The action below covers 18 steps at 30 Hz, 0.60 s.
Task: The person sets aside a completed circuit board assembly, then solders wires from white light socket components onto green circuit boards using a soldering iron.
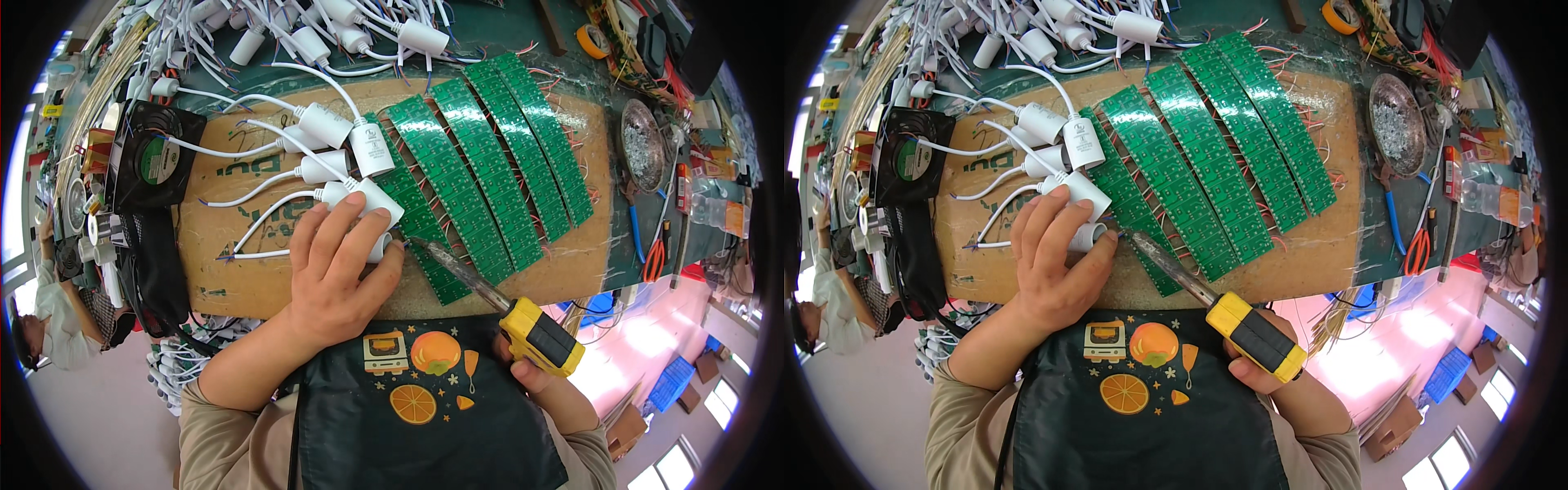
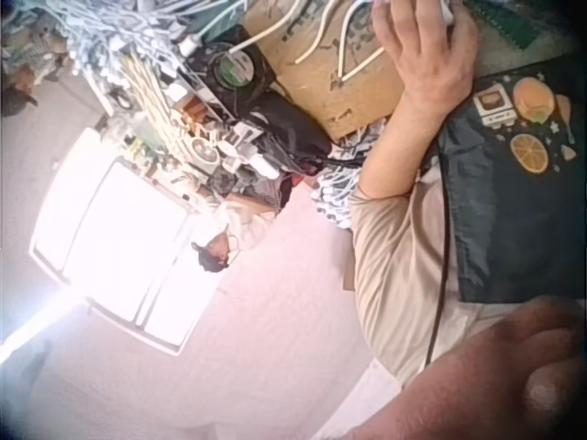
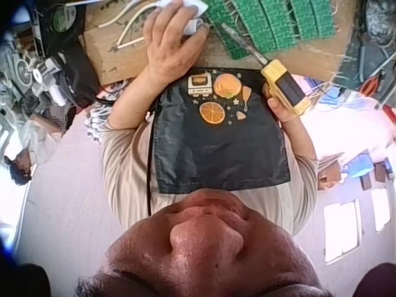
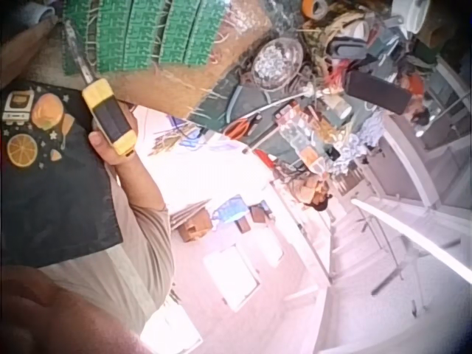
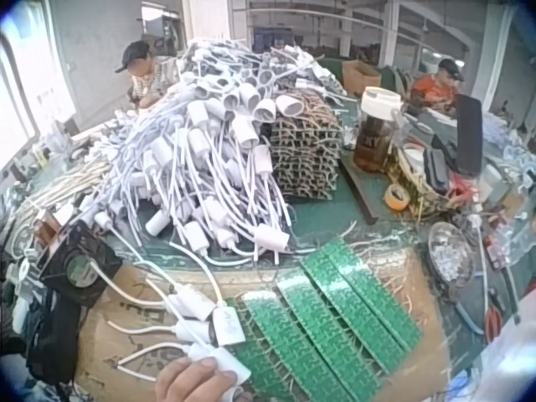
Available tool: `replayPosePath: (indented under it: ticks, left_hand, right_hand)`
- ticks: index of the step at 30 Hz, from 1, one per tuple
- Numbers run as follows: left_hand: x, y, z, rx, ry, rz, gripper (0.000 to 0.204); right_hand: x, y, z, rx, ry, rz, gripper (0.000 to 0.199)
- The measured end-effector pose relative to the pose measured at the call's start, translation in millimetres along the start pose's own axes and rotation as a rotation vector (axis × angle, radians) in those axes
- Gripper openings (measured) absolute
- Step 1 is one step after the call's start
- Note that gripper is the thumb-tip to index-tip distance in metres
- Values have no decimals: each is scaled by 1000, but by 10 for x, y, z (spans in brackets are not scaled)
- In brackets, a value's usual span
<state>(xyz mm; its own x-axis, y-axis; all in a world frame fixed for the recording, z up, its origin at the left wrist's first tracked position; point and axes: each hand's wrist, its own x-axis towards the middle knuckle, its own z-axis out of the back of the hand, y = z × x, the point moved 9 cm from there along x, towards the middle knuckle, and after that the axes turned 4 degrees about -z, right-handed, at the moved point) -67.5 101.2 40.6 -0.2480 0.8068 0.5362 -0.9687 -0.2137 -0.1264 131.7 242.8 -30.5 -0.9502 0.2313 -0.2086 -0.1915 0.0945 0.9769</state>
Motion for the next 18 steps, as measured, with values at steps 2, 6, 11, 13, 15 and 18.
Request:
replayPosePath:
  ticks: [2,6,11,13,15,18]
  left_hand:
    - [11,-6,6,1,0,-4,26]
    - [67,-19,30,-40,21,-8,26]
    - [-19,-24,19,-18,10,-9,31]
    - [-6,-31,25,-23,2,-9,31]
    - [36,-17,48,-38,10,-2,30]
    - [64,-4,44,-76,-27,-10,26]
  right_hand:
    - [-12,2,20,26,-14,-4,37]
    - [-53,42,42,51,-9,-27,36]
    - [69,190,-5,-21,26,144,27]
    - [37,136,-30,45,8,39,22]
    - [26,150,-15,48,-18,32,20]
    - [-55,63,-19,112,-25,-90,25]
